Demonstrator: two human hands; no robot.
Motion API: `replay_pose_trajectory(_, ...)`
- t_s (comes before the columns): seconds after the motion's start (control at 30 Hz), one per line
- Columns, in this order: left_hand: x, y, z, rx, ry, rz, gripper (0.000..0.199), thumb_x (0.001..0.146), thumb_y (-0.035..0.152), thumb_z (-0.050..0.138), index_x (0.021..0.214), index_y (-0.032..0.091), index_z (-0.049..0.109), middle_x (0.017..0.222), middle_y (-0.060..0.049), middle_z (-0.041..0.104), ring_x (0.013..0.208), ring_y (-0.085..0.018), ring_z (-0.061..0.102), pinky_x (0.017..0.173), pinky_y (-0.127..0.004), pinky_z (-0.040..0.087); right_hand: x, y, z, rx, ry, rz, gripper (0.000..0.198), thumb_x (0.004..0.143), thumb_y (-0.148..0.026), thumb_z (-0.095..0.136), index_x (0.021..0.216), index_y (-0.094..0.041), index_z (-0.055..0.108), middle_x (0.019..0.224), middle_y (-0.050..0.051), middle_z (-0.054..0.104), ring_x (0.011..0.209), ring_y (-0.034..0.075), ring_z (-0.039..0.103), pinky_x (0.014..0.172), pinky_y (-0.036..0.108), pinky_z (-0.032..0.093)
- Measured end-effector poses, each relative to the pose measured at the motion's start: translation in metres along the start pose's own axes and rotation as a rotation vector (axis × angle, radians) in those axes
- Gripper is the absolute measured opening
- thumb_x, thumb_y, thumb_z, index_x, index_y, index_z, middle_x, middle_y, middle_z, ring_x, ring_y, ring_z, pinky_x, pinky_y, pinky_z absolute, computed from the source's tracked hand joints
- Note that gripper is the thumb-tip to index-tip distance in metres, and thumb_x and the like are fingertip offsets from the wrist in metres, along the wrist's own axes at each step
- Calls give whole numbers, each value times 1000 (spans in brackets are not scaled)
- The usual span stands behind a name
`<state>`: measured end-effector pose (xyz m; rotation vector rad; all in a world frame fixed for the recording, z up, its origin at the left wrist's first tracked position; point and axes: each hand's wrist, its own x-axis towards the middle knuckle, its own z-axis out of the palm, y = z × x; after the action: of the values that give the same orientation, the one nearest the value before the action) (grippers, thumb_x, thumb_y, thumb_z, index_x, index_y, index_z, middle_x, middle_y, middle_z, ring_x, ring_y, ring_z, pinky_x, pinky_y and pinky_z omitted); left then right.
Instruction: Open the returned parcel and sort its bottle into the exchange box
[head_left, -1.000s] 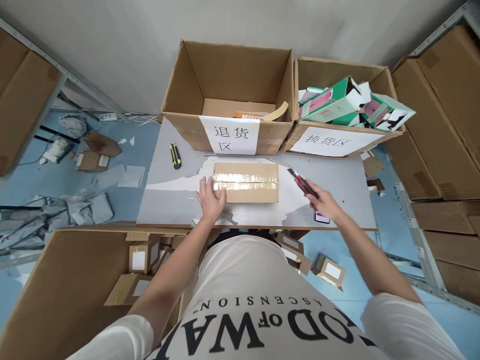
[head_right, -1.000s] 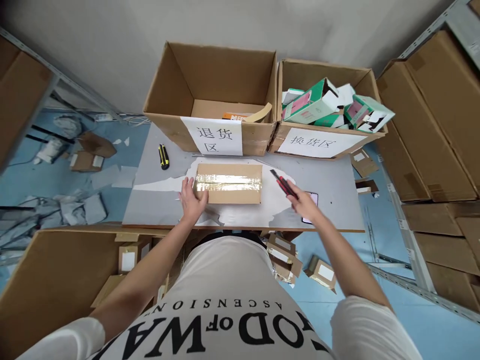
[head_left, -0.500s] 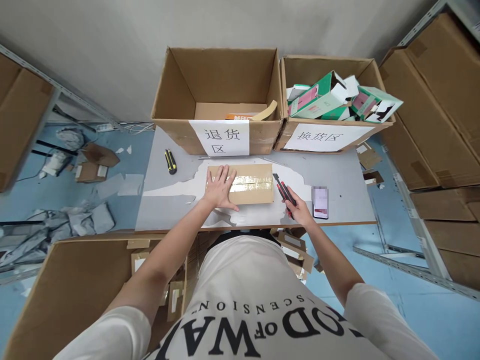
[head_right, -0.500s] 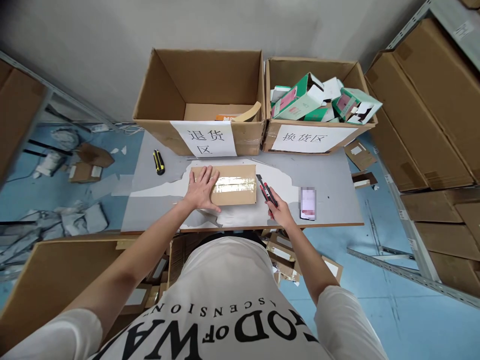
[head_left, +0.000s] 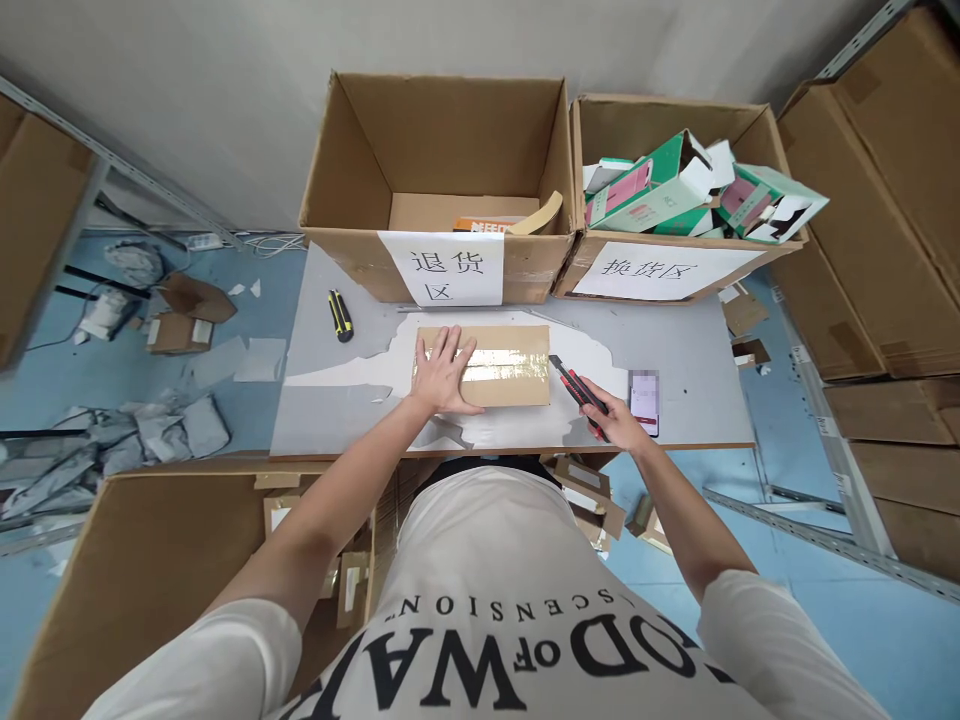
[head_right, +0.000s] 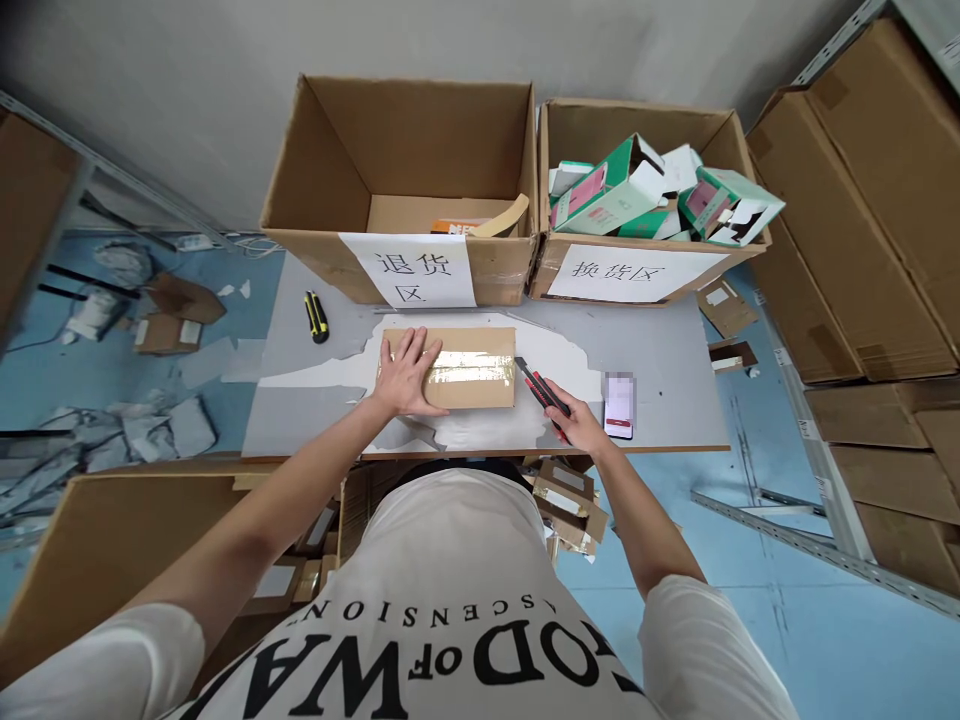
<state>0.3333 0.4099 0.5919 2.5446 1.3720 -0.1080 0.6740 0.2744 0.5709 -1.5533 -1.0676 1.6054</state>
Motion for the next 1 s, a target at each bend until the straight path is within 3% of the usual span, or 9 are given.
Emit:
replay_pose_trajectory(0.17, 2, -2, 1, -27, 2, -20, 128, 49, 73, 73, 154, 20, 20, 162, -19, 4, 147, -47, 3, 111, -66, -3, -16, 2, -2, -30, -65, 71, 78, 83, -50, 63, 151, -30, 30, 75, -2, 60, 44, 7, 45, 37, 22, 39)
replay_pose_trajectory(0.47, 1, -3, 3, -48, 12, 6, 128, 50, 74, 72, 154, 19, 20, 162, -19, 5, 146, -47, 2, 110, -66, -5, -42, 20, 2, -13, -79, 73, 75, 84, -50, 61, 150, -29, 33, 76, -2, 58, 44, 7, 44, 37, 22, 38)
replay_pose_trajectory(0.77, -3, -4, 3, -50, 30, 63, 125, 53, 76, 70, 153, 17, 24, 161, -21, 10, 146, -48, 4, 110, -67, -8, -27, 10, 7, -73, 209, -62, 80, 84, -56, 58, 152, -29, 26, 87, 1, 62, 44, 7, 48, 37, 24, 43)
replay_pose_trajectory(0.9, -22, 6, 10, -104, 66, 182, 90, 73, 61, 67, 147, 20, 37, 158, -18, 26, 147, -40, 18, 115, -62, -5, -8, -12, 11, -238, 260, -169, 78, 87, -57, 53, 153, -27, 26, 92, 4, 66, 50, 9, 52, 45, 26, 50)
replay_pose_trajectory(1.0, -50, 22, 24, -161, 120, 125, 64, 86, 47, 57, 144, 23, 42, 155, -15, 33, 147, -34, 21, 117, -61, -2, 12, -26, 15, -349, 307, -222, 81, 86, -59, 50, 154, -24, 23, 96, 5, 68, 56, 12, 57, 51, 29, 54)
